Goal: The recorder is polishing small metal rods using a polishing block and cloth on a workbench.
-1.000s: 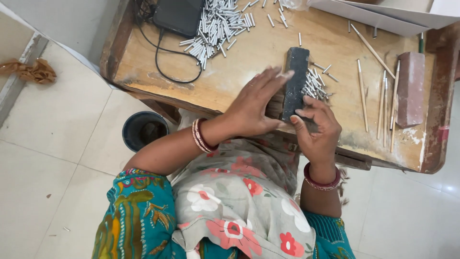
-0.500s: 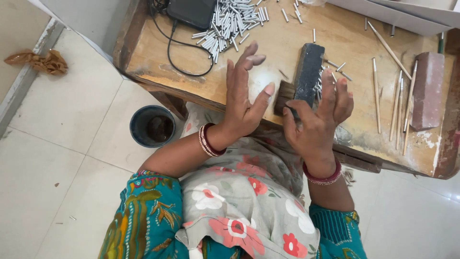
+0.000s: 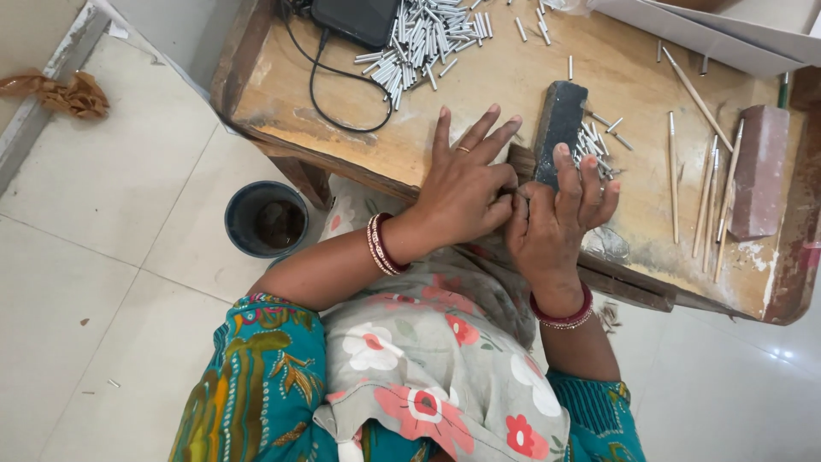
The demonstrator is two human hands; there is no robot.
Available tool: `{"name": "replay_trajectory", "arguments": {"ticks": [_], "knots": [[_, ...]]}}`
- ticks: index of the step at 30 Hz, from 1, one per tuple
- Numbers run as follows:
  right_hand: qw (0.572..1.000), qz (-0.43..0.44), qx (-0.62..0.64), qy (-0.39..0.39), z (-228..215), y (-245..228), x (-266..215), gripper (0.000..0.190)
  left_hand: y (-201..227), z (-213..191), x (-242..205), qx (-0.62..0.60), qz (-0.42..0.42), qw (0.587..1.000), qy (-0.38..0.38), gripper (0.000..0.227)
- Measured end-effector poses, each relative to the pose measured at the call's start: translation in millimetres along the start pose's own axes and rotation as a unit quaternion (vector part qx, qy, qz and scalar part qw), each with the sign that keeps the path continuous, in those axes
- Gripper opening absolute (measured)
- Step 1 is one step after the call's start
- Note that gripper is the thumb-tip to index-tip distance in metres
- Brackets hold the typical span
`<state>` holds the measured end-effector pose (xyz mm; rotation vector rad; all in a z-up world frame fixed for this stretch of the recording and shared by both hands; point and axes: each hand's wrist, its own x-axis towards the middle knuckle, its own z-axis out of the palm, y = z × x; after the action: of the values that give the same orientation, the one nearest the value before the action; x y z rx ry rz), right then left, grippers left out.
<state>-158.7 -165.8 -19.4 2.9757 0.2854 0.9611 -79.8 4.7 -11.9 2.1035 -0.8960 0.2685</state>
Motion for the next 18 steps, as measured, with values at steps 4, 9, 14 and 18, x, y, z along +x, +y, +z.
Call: {"name": "replay_trajectory", "arguments": {"ticks": [4, 9, 14, 18], "knots": [[0.999, 0.009, 0.002, 0.049, -6, 12, -8, 0.018, 4, -5, -1, 0.015, 0.000, 1.000, -0.009, 0.010], [0.987, -0.017, 0.001, 0.163, -24, 19, -21, 0.028, 29, -29, -4, -0.196, 0.061, 0.974, 0.098, 0.028], [0.983, -0.031, 0.002, 0.181, -28, 17, -22, 0.027, 42, -10, -7, -0.282, 0.017, 0.959, -0.001, 0.021], [0.989, 0.011, 0.086, 0.119, -48, 11, -15, 0.026, 44, -1, -10, -0.259, 0.089, 0.960, 0.051, 0.016]]}}
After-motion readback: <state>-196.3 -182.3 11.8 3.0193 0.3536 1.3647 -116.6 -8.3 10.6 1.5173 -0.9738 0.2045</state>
